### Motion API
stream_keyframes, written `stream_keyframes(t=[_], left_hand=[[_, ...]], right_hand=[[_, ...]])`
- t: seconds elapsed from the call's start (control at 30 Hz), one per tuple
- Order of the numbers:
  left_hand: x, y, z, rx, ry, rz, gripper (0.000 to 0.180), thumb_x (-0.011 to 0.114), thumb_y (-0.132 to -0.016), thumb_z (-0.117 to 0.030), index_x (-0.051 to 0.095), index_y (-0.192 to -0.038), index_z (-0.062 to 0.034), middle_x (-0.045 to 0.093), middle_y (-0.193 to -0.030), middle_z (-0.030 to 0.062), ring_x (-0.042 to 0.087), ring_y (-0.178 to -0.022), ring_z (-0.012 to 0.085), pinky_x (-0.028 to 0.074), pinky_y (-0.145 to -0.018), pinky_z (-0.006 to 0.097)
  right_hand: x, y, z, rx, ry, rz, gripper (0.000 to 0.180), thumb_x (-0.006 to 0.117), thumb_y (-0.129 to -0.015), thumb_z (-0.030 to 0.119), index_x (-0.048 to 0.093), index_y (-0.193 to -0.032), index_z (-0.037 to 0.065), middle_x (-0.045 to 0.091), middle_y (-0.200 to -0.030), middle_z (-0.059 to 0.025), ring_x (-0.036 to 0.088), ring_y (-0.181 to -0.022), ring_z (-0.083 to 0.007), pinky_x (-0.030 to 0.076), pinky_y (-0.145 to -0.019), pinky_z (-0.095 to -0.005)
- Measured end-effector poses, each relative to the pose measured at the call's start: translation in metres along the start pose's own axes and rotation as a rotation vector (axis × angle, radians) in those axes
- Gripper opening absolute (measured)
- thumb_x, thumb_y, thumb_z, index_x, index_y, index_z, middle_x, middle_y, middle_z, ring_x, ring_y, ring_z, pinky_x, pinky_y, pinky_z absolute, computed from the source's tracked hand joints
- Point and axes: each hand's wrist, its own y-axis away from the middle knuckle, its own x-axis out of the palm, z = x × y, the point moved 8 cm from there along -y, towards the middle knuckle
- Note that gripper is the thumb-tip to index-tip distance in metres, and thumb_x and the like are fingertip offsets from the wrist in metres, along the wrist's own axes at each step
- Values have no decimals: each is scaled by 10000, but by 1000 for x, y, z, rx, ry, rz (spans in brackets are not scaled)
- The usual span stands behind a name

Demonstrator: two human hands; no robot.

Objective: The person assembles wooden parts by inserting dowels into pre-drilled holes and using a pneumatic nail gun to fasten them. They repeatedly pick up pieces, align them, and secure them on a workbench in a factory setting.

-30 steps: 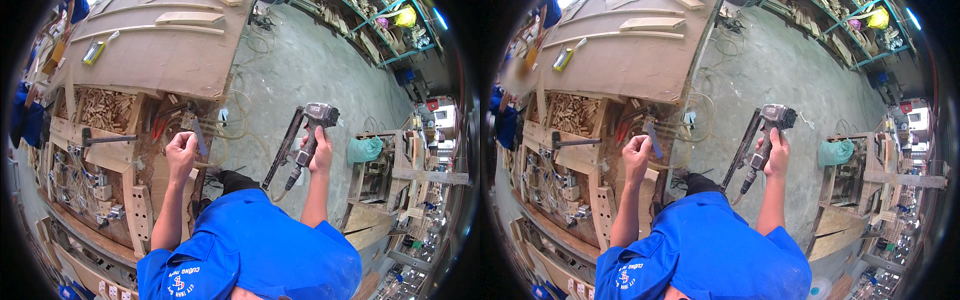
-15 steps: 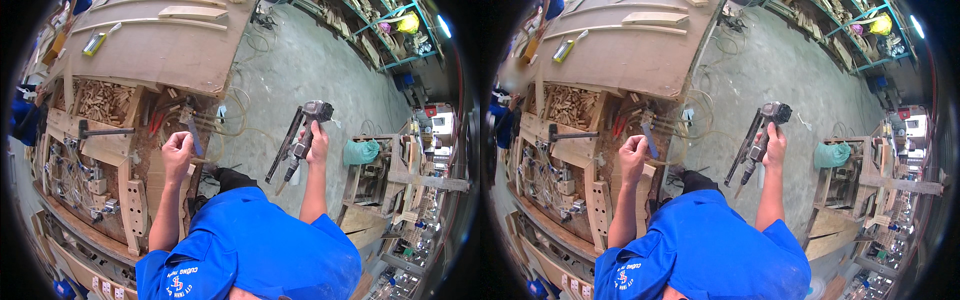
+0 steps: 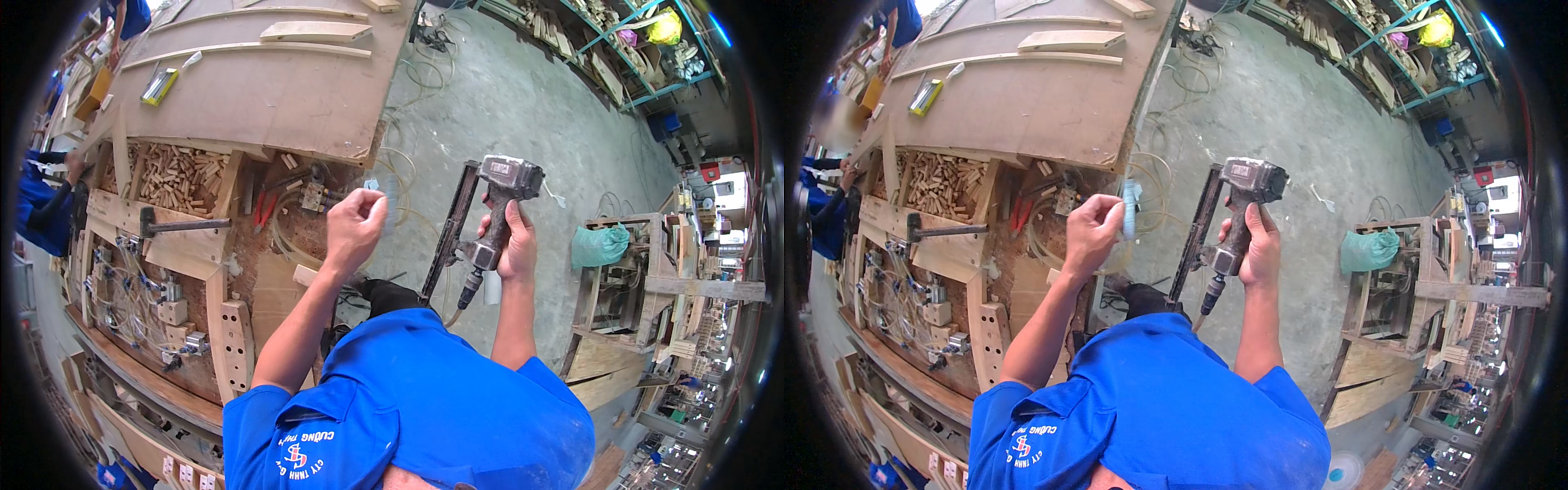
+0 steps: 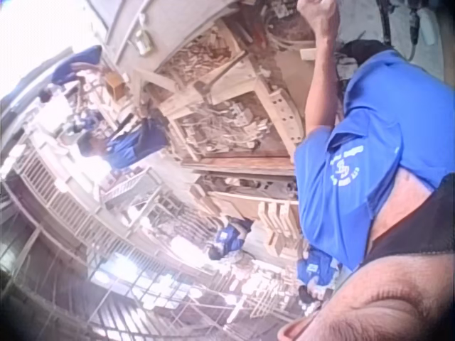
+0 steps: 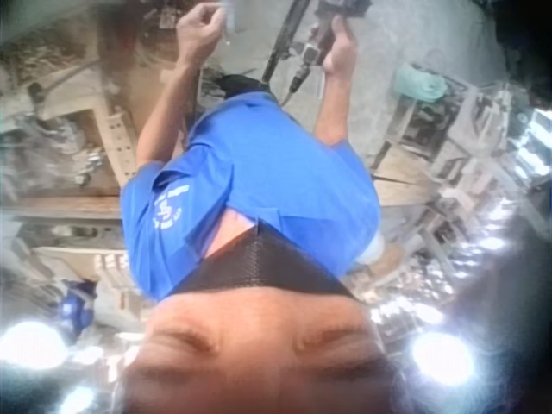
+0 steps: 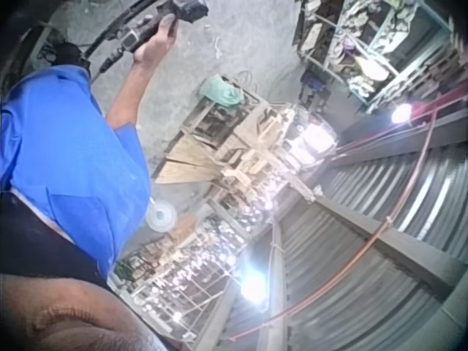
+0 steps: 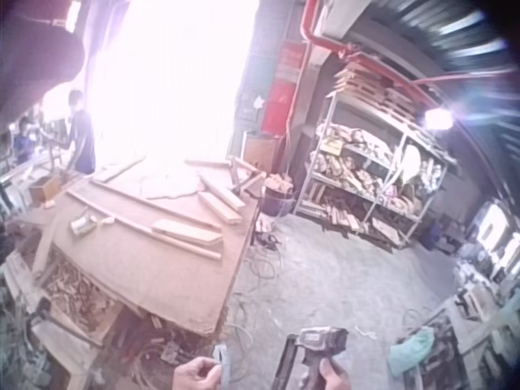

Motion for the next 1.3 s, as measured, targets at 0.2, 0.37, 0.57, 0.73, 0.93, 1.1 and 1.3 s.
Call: stream_keyframes(t=[0.2, 0.37, 0.57, 0.73, 0.93, 1.1, 1.3], left_hand=[[50, -25, -18, 71, -104, 79, 225, 727, -989, -192, 765, -1035, 25, 774, -851, 80, 719, -764, 118, 583, -733, 303], [61, -36, -18, 85, -172, 50, 235, 719, -981, -208, 775, -1028, 16, 796, -876, 135, 764, -782, 176, 597, -749, 328], [61, -44, -15, 79, -222, 2, 225, 724, -959, -211, 775, -990, 6, 780, -828, 133, 753, -735, 195, 588, -728, 348], [57, -50, -7, 54, -270, -38, 225, 721, -955, -212, 775, -981, 5, 776, -816, 128, 753, -730, 202, 592, -737, 350], [48, -56, 30, -169, 200, 63, 210, 644, -1038, -195, 714, -1048, 3, 785, -956, 121, 772, -841, 214, 624, -811, 362], [60, -34, 35, -214, 583, 340, 206, 557, -1105, -189, 608, -1146, 6, 774, -1065, 162, 764, -991, 225, 606, -947, 380], [52, -16, 34, -122, 436, 364, 246, 525, -1125, -251, 600, -1124, -17, 782, -1102, 151, 750, -1021, 202, 583, -950, 366]], right_hand=[[31, 1, -10, 25, -8, 75, 394, 663, -1086, 286, 650, -1353, -4, 723, -1231, -175, 707, -826, -206, 614, -674, -372], [58, 3, -12, 60, -50, 112, 335, 691, -1073, 266, 685, -1300, 18, 742, -1147, -105, 713, -806, -180, 609, -663, -347], [74, -1, -13, 63, -37, 125, 339, 685, -1078, 272, 680, -1292, 9, 737, -1129, -90, 712, -804, -173, 604, -667, -338], [79, -4, -18, 84, -18, 136, 337, 688, -1076, 275, 680, -1280, 6, 734, -1076, -76, 714, -785, -172, 600, -656, -336], [86, -6, -19, 94, -71, 139, 323, 684, -1078, 269, 684, -1267, 7, 735, -1049, -79, 716, -769, -174, 599, -635, -339], [85, -8, -14, 71, -77, 125, 328, 683, -1078, 279, 685, -1257, 4, 731, -1082, -97, 714, -768, -181, 604, -629, -350], [78, -14, -16, 130, -167, 133, 361, 680, -1078, 291, 669, -1271, -14, 720, -1117, -129, 706, -776, -206, 609, -623, -371]])
